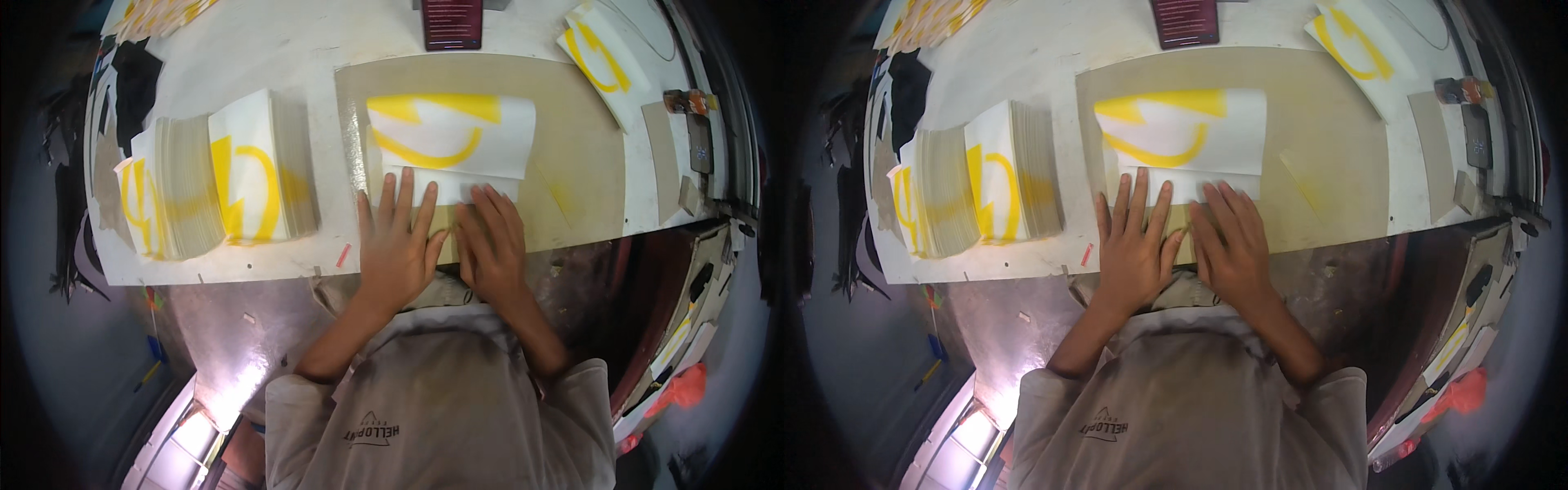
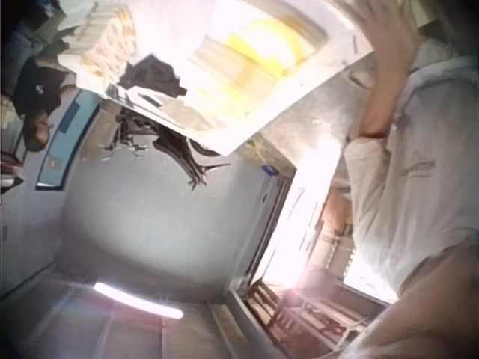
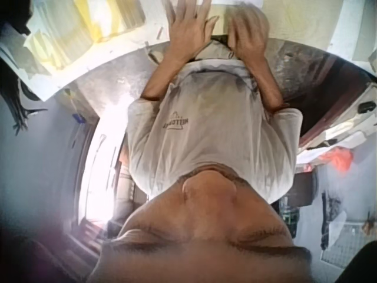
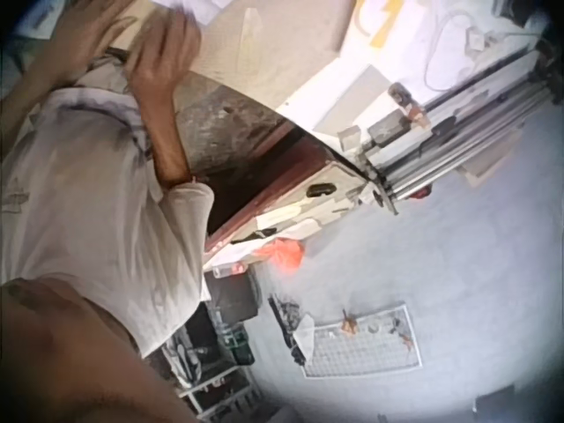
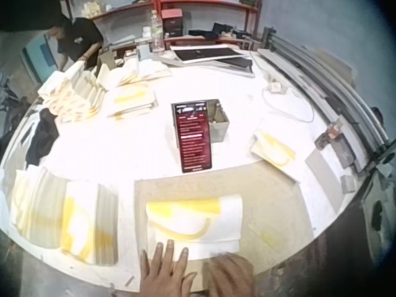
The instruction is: The person repeatedly places yellow arrow stickers onto white sheets, smooths them with a small tool, and stacks the finished sheets. The process is repeated continuously across many identical units.
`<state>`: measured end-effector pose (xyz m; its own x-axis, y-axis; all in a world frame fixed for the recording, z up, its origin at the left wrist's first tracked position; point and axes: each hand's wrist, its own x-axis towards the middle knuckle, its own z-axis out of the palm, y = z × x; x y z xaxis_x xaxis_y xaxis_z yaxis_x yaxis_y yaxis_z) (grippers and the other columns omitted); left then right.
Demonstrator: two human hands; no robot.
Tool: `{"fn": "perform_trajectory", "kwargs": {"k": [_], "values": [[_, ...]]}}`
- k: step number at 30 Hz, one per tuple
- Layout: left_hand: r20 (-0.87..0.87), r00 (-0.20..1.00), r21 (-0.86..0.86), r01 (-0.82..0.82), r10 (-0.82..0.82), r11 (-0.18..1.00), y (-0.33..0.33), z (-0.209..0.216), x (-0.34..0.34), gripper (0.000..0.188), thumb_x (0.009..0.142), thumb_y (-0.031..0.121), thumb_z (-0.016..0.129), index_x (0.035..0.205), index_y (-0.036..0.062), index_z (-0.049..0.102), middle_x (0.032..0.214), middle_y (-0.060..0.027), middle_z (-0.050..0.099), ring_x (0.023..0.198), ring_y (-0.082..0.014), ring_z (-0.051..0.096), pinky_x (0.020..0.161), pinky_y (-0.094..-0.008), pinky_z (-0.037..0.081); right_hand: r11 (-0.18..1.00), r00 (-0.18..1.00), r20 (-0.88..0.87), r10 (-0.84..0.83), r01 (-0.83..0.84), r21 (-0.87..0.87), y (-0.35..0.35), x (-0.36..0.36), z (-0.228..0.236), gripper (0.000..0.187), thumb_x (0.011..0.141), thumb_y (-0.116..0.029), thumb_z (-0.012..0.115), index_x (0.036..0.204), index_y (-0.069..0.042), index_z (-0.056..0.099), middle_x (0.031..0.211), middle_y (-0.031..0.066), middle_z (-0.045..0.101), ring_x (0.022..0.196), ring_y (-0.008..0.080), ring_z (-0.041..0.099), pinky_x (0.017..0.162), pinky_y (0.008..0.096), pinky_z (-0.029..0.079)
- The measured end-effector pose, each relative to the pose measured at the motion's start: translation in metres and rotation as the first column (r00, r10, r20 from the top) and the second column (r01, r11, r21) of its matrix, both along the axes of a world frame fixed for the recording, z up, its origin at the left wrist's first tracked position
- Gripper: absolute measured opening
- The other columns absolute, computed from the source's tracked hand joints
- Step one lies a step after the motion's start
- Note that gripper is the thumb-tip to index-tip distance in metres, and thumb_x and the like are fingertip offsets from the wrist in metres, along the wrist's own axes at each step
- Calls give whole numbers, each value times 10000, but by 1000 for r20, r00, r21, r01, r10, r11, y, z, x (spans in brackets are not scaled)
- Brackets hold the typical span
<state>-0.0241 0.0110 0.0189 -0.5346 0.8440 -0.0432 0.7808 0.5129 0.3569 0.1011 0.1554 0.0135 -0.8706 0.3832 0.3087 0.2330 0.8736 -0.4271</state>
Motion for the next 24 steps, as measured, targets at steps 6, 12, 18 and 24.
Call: {"fn": "perform_trajectory", "kwargs": {"k": [6, 12, 18, 24], "values": [[59, 997, 102, -64, 58, 993, -25, -1, -9, 735, 961, 426, 712, 1572, 96, 470, 1660, -275, 316, 1533, -440, 332, 1221, -645, 238, 994, 987, 113, 110, -106, -41, 3, -16, 2, 406, 968, -160, 673, 1353, -31, 644, 1490, 224, 534, 1404, 416, 498, 1146, 561, 419], [56, 995, 120, -85, 79, 989, -25, -1, -11, 747, 946, 447, 718, 1565, 100, 484, 1649, -264, 347, 1522, -429, 353, 1226, -626, 241, 992, 978, 171, 120, -113, -49, 4, -16, 4, 442, 970, -176, 674, 1393, -59, 622, 1522, 216, 500, 1426, 416, 470, 1159, 564, 400], [-15, 997, 77, -69, 70, 995, -30, 3, -15, 715, 949, 448, 702, 1530, 79, 510, 1610, -242, 417, 1478, -444, 409, 1190, -651, 278, 992, 977, 176, 119, -110, -57, 5, -15, 1, 453, 974, -197, 677, 1410, -87, 620, 1545, 212, 476, 1444, 420, 447, 1167, 580, 381], [1, 994, 53, -108, 108, 993, -33, 6, -17, 661, 940, 419, 714, 1484, 73, 563, 1617, -208, 426, 1500, -420, 388, 1221, -635, 242, 997, 969, 237, 69, -62, -36, -12, -18, 10, 454, 1005, -351, 650, 1451, -269, 627, 1591, 205, 432, 1502, 434, 367, 1195, 695, 234]]}}
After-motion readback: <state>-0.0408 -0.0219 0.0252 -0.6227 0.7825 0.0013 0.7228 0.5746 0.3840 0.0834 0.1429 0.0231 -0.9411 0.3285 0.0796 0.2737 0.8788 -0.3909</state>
